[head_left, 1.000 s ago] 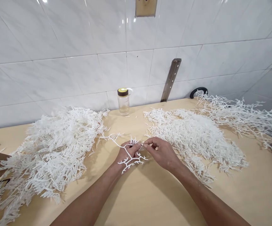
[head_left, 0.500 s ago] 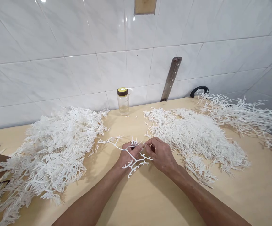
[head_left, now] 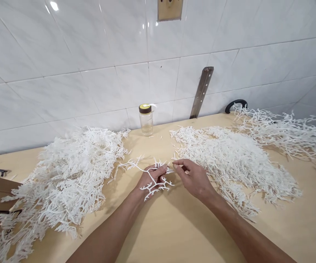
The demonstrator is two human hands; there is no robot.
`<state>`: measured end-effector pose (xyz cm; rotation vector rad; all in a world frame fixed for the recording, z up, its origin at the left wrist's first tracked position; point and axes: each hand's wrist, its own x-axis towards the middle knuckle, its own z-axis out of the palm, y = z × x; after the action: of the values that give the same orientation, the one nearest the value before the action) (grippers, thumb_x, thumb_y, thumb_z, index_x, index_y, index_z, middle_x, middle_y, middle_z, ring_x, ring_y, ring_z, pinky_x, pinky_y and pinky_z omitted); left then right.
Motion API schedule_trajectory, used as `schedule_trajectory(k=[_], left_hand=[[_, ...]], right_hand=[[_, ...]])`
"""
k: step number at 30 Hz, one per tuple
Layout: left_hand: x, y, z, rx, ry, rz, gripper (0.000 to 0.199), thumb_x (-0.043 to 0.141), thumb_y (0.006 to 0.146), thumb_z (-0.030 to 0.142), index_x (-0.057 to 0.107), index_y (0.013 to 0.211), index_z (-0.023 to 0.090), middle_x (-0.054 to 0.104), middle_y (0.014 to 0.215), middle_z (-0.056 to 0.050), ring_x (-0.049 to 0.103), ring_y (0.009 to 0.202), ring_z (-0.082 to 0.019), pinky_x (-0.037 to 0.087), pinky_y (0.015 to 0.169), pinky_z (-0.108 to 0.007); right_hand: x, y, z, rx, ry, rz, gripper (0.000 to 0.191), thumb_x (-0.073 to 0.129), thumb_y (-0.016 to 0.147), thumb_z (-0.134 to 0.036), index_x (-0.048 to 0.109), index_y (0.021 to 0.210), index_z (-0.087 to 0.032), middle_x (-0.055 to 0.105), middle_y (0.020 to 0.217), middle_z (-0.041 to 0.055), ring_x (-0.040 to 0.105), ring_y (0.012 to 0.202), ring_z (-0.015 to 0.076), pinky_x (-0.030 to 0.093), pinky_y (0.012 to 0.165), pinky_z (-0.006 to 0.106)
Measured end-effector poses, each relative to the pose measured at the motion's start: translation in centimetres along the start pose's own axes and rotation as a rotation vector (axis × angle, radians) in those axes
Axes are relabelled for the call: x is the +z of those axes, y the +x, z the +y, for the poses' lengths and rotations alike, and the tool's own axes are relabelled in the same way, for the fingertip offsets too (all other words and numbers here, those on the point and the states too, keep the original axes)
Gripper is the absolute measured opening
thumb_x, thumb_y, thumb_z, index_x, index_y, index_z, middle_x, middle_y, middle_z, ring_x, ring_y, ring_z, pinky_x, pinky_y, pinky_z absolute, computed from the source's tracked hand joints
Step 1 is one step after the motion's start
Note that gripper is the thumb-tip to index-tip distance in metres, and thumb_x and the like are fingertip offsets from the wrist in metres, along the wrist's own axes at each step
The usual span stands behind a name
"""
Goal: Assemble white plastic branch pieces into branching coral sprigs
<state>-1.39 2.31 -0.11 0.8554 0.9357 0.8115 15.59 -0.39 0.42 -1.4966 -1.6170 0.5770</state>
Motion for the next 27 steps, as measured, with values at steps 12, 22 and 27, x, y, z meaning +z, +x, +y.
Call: schedule_trajectory(k=[12, 22, 27], left_hand=[[1.3, -0.4, -0.5, 0.084, 0.089, 0.092, 0.042, 0.079, 0.067, 0.051, 0.058, 0.071, 0.015, 0.048, 0.047, 0.004, 0.045, 0.040, -0.009, 0.031, 0.042, -0.022], [1.0, 0.1, -1.3, 0.231, 0.291, 0.143, 0.041, 0.074, 0.072, 0.053, 0.058, 0.070, 0.015, 0.047, 0.047, 0.006, 0.042, 0.042, -0.007, 0.031, 0.044, -0.021], [0.5, -0.1, -0.8, 0.112, 0.183, 0.078, 0.040, 0.076, 0.072, 0.051, 0.058, 0.071, 0.016, 0.048, 0.045, 0.006, 0.042, 0.038, -0.008, 0.030, 0.041, -0.022]], right_hand=[[0.6, -0.4, -0.4, 0.286, 0.194, -0.177, 0.023, 0.061, 0.083, -0.041, 0.071, 0.087, -0.020, 0.072, 0.076, 0.0032, 0.065, 0.064, 0.0182, 0.050, 0.052, 0.027], [0.6, -0.1, 0.6, 0.331, 0.313, -0.259, 0.024, 0.064, 0.079, -0.041, 0.072, 0.083, -0.019, 0.068, 0.070, 0.0016, 0.055, 0.046, 0.0121, 0.044, 0.040, 0.023], [0.3, -0.1, 0.3, 0.331, 0.322, -0.268, 0.024, 0.063, 0.080, -0.042, 0.071, 0.079, -0.019, 0.068, 0.068, 0.0010, 0.055, 0.044, 0.0115, 0.045, 0.040, 0.023]])
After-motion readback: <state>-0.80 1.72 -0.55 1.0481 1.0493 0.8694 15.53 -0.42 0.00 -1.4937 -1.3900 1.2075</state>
